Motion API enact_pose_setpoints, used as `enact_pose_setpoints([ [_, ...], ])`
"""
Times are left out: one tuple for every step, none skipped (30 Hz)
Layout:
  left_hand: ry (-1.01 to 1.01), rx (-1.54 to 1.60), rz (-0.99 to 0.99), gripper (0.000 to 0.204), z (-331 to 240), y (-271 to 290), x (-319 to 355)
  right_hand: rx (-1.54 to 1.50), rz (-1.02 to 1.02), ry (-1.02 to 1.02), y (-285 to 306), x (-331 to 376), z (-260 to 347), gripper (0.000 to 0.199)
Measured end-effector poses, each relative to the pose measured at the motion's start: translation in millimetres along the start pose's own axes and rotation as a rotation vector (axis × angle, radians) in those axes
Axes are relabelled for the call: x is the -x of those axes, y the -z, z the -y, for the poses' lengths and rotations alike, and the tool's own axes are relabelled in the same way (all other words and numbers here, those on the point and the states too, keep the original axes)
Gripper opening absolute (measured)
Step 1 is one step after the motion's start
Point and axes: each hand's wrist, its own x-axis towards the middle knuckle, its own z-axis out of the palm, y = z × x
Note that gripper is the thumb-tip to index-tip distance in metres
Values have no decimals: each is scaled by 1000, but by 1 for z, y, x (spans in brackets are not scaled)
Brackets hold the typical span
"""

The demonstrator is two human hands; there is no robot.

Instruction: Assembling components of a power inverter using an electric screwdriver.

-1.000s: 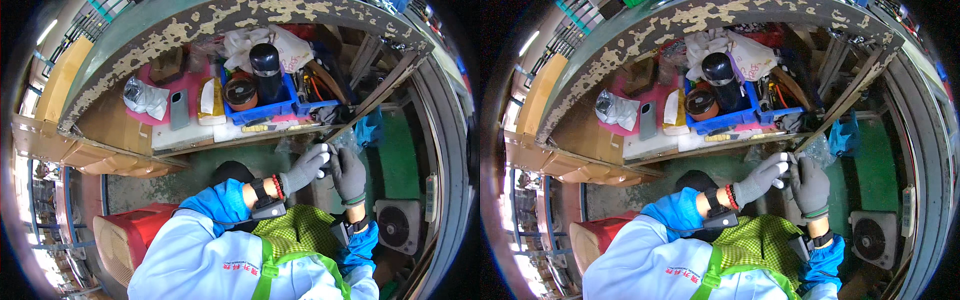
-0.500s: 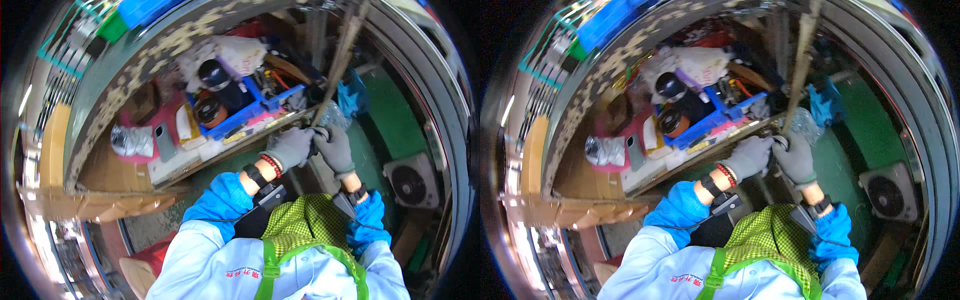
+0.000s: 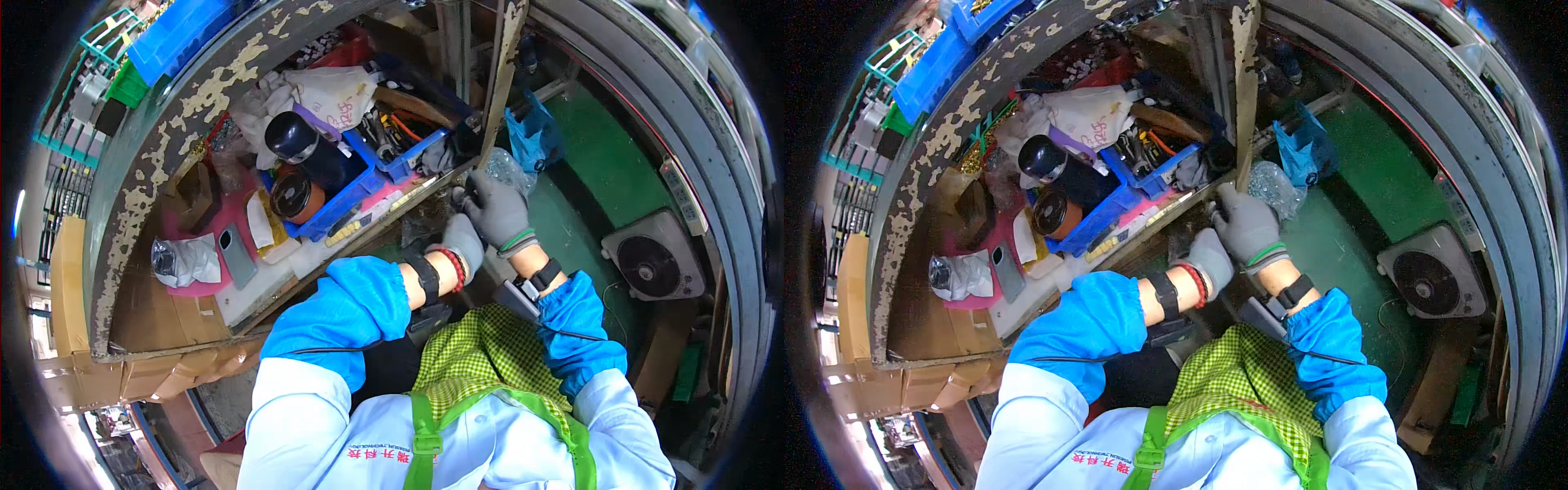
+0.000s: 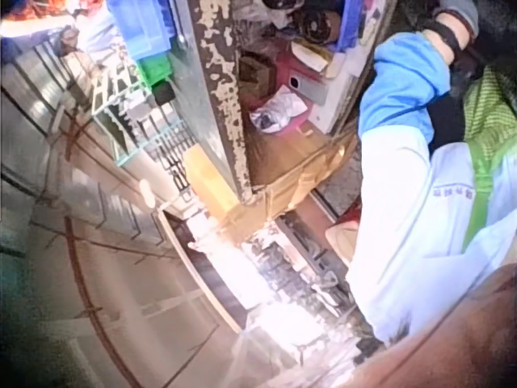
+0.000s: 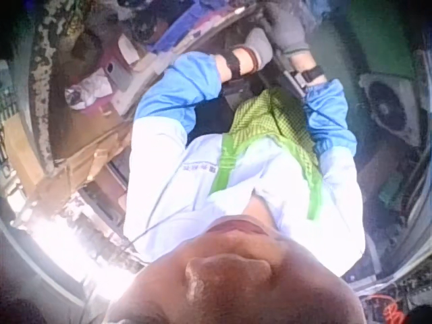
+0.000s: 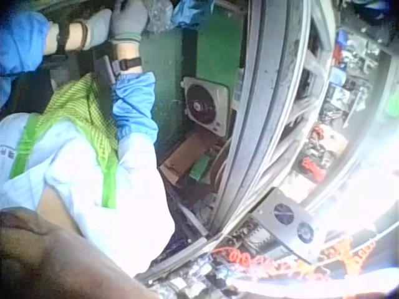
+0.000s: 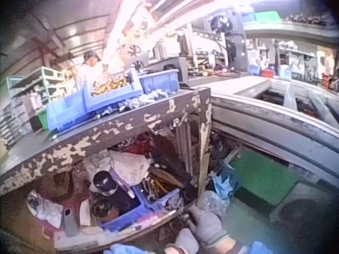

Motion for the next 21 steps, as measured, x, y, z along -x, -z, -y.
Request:
enact_pose_setpoints([
  [7,-4,-96,32,-8,-13,-3,11,73,-41,-2,1,0,23],
  [7,-12,-248,34,-11,-27,-4,5,93,-33,-4,2,-2,24],
  [-86,-59,11,34,-26,-35,-10,-3,114,-27,-6,2,-4,24],
  [-137,-161,247,35,-45,-40,-15,-32,115,-18,-8,2,-6,25],
  [-221,-131,221,33,-46,-51,-15,-53,113,-1,-10,2,-9,25],
  [-280,-152,125,31,-51,-56,-16,-57,105,7,-11,2,-12,26],
  [-291,-184,-25,30,-51,-62,-12,4,168,-14,-13,4,-14,29],
  [-293,-213,-173,28,-51,-61,-14,-14,168,20,-13,5,-15,30],
  [-282,120,-246,24,-44,-63,-8,-32,162,41,-11,8,-16,31],
  [-264,194,-298,24,-35,-60,-7,-51,171,53,-9,9,-15,33],
  [-259,253,-260,24,-24,-56,-5,1,157,45,-4,13,-15,34],
  [-248,304,-220,24,-13,-51,-1,-14,96,45,0,15,-14,33],
  [25,649,-73,22,2,-44,-4,-36,51,68,6,19,-13,32],
  [67,639,-146,22,17,-39,-7,-47,-16,80,10,21,-12,32],
  [143,793,-218,21,31,-36,-9,-15,-18,36,12,24,-10,28],
  [223,948,-365,21,40,-34,-9,26,-20,98,13,25,-8,26],
  [15,744,-351,20,48,-33,-10,80,-38,124,12,27,-7,25],
  [-203,536,-368,19,52,-33,-12,135,-43,169,10,28,-7,24],
  [-375,303,-380,19,52,-33,-15,139,-56,119,7,28,-7,20],
  [-318,234,-437,19,50,-34,-17,137,-81,136,5,29,-8,20],
  [-226,138,-482,20,47,-33,-21,125,-89,146,2,28,-9,20],
])
